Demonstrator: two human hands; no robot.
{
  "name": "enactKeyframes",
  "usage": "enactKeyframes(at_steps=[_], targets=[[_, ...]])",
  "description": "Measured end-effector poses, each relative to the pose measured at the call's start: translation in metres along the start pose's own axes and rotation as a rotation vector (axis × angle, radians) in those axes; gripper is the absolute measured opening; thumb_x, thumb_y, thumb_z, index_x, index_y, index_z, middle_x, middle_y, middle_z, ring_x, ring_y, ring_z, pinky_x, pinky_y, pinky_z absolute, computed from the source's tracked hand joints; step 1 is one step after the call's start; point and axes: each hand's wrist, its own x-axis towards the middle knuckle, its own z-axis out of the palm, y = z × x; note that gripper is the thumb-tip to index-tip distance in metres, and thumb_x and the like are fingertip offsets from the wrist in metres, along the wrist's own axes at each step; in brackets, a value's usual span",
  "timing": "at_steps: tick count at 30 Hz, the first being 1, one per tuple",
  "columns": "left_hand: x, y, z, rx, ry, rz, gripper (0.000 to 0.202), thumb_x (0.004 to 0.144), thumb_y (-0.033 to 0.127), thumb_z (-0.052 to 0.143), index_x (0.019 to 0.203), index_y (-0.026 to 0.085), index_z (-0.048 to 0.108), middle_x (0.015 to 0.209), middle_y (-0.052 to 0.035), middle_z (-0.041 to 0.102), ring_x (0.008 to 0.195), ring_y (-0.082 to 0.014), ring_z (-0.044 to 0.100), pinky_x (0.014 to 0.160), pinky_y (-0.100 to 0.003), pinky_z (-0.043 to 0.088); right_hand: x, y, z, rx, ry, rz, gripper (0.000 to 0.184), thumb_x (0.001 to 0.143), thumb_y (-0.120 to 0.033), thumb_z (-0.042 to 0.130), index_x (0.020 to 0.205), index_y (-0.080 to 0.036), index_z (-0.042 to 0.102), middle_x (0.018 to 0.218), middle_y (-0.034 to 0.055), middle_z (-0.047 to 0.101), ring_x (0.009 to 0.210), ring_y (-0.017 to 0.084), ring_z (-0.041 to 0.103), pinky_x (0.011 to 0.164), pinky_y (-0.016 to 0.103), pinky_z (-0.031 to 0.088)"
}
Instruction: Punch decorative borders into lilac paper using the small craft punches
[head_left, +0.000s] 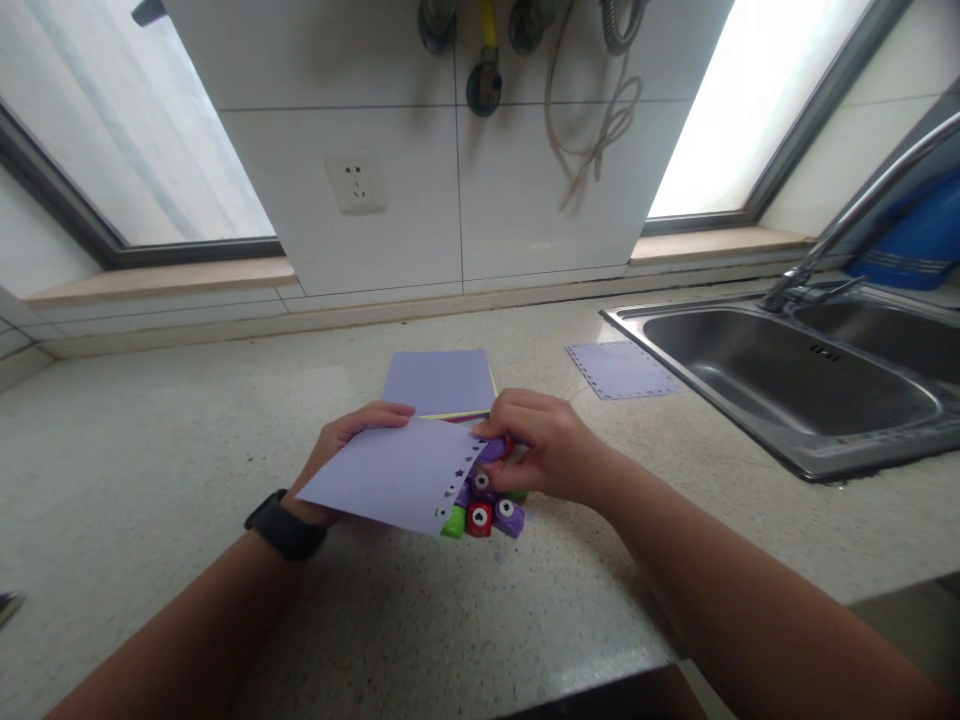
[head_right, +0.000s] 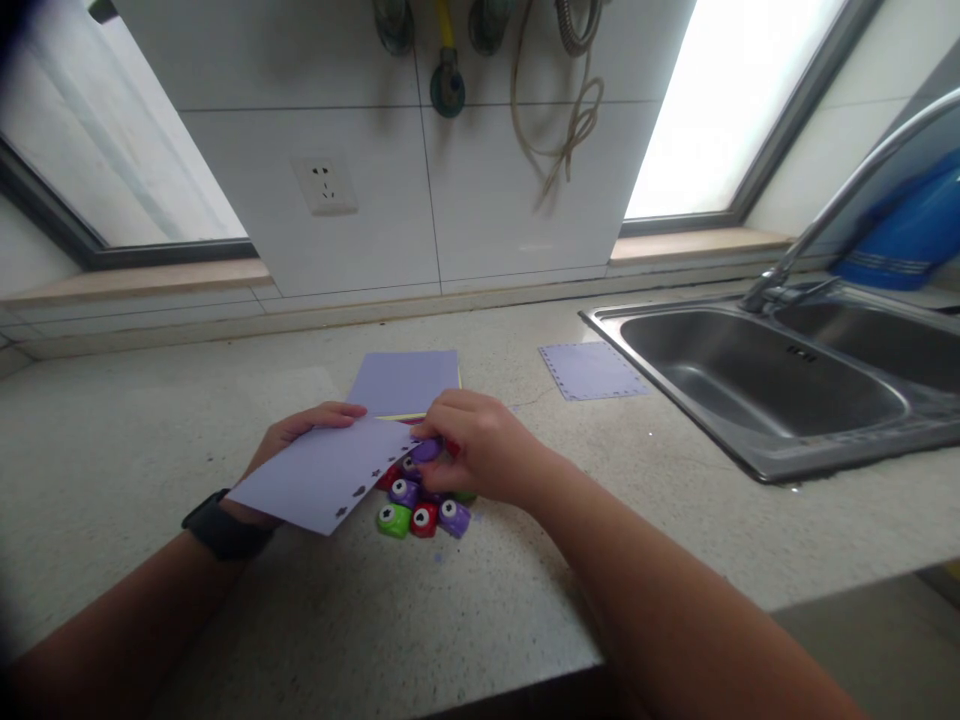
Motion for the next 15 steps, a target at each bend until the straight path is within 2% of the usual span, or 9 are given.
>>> enactKeyframes(at_steps=[5,15], targets=[[0.0003,0.0058,0.0022,-0.023,-0.015,0.002,0.028,0.072,0.033,0.086,0.100,0.029,0.082,0.123,-0.0086,0.074,0.117,-0.0319,0.067,0.102,-0.042,0.052,-0.0005,0.0007,-0.0010,-0.009,-0.002,-0.012,0.018,0.074,-0.017,0.074,0.090,-0.018,0.066,0.076,0.0013,0.063,0.068,0.015,0.056,0.061,0.028,0.044],[0.0000,0.0068,0.0020,-0.016,-0.001,0.007,0.028,0.074,0.032,0.084,0.101,0.027,0.082,0.123,-0.0096,0.074,0.117,-0.0317,0.067,0.101,-0.042,0.052,0.0002,0.0012,-0.0028,-0.030,-0.015,-0.023,0.016,0.080,-0.019,0.074,0.094,-0.018,0.068,0.078,0.0026,0.065,0.070,0.016,0.059,0.064,0.029,0.047]])
